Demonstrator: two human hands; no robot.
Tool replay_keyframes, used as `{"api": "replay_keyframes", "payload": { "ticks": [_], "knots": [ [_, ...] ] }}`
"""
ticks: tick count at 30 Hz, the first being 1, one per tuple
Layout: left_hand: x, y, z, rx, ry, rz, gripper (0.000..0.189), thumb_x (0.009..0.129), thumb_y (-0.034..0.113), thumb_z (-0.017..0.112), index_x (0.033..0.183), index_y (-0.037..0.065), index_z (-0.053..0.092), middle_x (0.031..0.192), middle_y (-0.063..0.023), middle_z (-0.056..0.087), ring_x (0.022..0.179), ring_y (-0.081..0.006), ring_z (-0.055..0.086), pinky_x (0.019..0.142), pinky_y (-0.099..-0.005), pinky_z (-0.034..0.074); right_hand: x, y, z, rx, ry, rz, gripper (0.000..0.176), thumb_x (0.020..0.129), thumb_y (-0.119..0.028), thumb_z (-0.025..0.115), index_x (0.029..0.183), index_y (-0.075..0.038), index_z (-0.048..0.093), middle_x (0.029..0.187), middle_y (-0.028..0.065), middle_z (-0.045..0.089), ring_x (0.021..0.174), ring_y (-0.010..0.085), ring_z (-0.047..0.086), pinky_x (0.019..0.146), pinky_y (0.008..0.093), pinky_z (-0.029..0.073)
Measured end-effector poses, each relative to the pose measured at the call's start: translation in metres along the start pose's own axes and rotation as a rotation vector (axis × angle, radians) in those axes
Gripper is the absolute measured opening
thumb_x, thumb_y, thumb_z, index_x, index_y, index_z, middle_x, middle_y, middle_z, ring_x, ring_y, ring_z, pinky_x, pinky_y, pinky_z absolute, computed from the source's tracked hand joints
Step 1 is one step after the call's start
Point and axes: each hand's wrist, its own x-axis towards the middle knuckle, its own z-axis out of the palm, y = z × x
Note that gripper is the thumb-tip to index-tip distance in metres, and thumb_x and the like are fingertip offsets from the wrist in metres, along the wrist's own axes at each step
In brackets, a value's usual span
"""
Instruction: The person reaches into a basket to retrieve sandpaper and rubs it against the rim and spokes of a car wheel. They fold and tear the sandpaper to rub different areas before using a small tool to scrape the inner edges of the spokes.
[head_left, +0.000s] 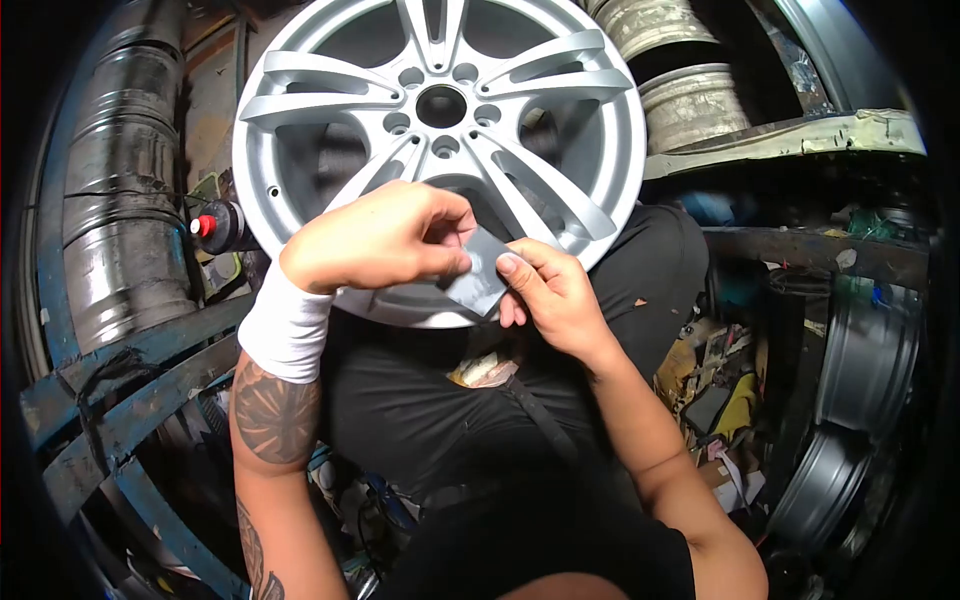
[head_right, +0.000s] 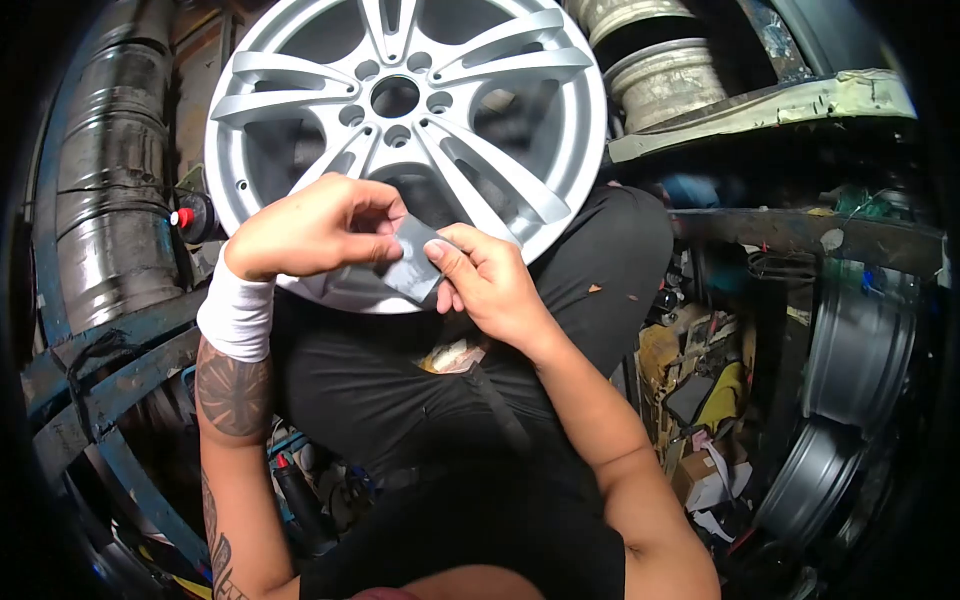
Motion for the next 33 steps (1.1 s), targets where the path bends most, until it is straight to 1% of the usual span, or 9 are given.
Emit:
{"api": "replay_keyframes", "payload": {
  "ticks": [4, 7, 10, 11, 15, 18, 24, 29, 33],
  "knots": [
    [0.003, -0.009, 0.001, -0.364, 0.047, -0.042, 0.015, 0.096, 0.008, 0.076, 0.097, -0.002, 0.065, 0.081, -0.0029, 0.07, 0.076, -0.0062, 0.063, 0.072, -0.0276, 0.052, -0.003, 0.003, 0.013, 0.131, 0.042, -0.138, 0.029, 0.101, -0.011, 0.075, 0.125, 0.002, 0.066, 0.109, 0.0036, 0.071, 0.099, 0.0077, 0.065, 0.088, 0.0255, 0.053],
    [0.0, -0.002, -0.004, -0.208, 0.083, 0.112, 0.018, 0.094, 0.009, 0.078, 0.104, -0.002, 0.069, 0.087, -0.0053, 0.073, 0.082, -0.0077, 0.066, 0.076, -0.0274, 0.053, -0.001, 0.008, 0.014, 0.244, 0.123, -0.242, 0.036, 0.099, -0.002, 0.071, 0.134, 0.001, 0.063, 0.115, 0.0044, 0.071, 0.103, 0.0102, 0.066, 0.093, 0.0278, 0.053],
    [-0.003, -0.014, -0.008, -0.24, 0.103, 0.16, 0.027, 0.091, 0.011, 0.082, 0.114, -0.001, 0.072, 0.093, -0.008, 0.076, 0.087, -0.0112, 0.069, 0.081, -0.0287, 0.055, -0.004, -0.008, 0.005, 0.369, 0.151, -0.292, 0.01, 0.1, 0.003, 0.063, 0.106, -0.002, 0.057, 0.119, 0.0151, 0.069, 0.11, 0.0196, 0.071, 0.094, 0.0349, 0.058],
    [-0.009, -0.017, -0.014, -0.109, 0.204, 0.093, 0.034, 0.091, 0.013, 0.082, 0.121, 0.0, 0.072, 0.097, -0.0098, 0.078, 0.088, -0.0153, 0.072, 0.084, -0.0313, 0.057, -0.004, -0.006, -0.004, 0.183, 0.108, -0.365, 0.014, 0.102, 0.002, 0.059, 0.095, -0.004, 0.048, 0.122, 0.0207, 0.067, 0.113, 0.0279, 0.073, 0.093, 0.0399, 0.061],
    [-0.017, -0.039, -0.027, 0.227, 0.511, -0.145, 0.036, 0.099, 0.022, 0.072, 0.129, 0.002, 0.069, 0.099, -0.0206, 0.078, 0.088, -0.0249, 0.075, 0.082, -0.0369, 0.058, -0.015, -0.004, -0.008, -1.002, 0.021, -0.44, 0.036, 0.079, 0.006, 0.066, 0.112, -0.007, 0.065, 0.102, 0.0099, 0.076, 0.098, 0.027, 0.076, 0.09, 0.0392, 0.058],
    [-0.013, -0.036, -0.026, 0.142, 0.502, -0.105, 0.037, 0.1, 0.023, 0.071, 0.129, 0.001, 0.069, 0.099, -0.0197, 0.078, 0.088, -0.0265, 0.076, 0.083, -0.0375, 0.058, -0.006, -0.013, 0.004, -1.306, -0.112, -0.732, 0.034, 0.08, 0.004, 0.066, 0.113, -0.004, 0.065, 0.101, 0.0121, 0.076, 0.099, 0.0369, 0.073, 0.099, 0.0487, 0.053],
    [-0.006, -0.027, -0.025, 0.082, 0.408, -0.136, 0.039, 0.101, 0.027, 0.069, 0.131, 0.002, 0.068, 0.101, -0.0226, 0.077, 0.094, -0.0304, 0.075, 0.086, -0.0389, 0.057, 0.017, -0.021, 0.032, -1.229, -0.511, -0.143, 0.043, 0.08, 0.005, 0.066, 0.122, -0.004, 0.068, 0.103, 0.0177, 0.075, 0.102, 0.0398, 0.072, 0.087, 0.0493, 0.058],
    [-0.012, -0.036, -0.026, 0.117, 0.456, -0.114, 0.039, 0.101, 0.026, 0.069, 0.131, 0.0, 0.068, 0.1, -0.0239, 0.076, 0.092, -0.0339, 0.075, 0.084, -0.0394, 0.056, 0.012, -0.023, 0.017, -1.414, -0.438, -0.328, 0.016, 0.079, -0.001, 0.066, 0.095, 0.001, 0.064, 0.086, 0.0195, 0.071, 0.088, 0.0399, 0.073, 0.079, 0.048, 0.059],
    [-0.002, -0.034, -0.024, 0.147, 0.485, -0.063, 0.04, 0.101, 0.026, 0.068, 0.131, 0.0, 0.068, 0.1, -0.0243, 0.076, 0.09, -0.0352, 0.075, 0.084, -0.0394, 0.056, 0.013, -0.019, 0.042, -1.43, -0.5, -0.309, 0.012, 0.08, -0.003, 0.065, 0.091, 0.0, 0.062, 0.085, 0.0184, 0.071, 0.088, 0.0385, 0.074, 0.079, 0.0478, 0.059]
  ]
}}
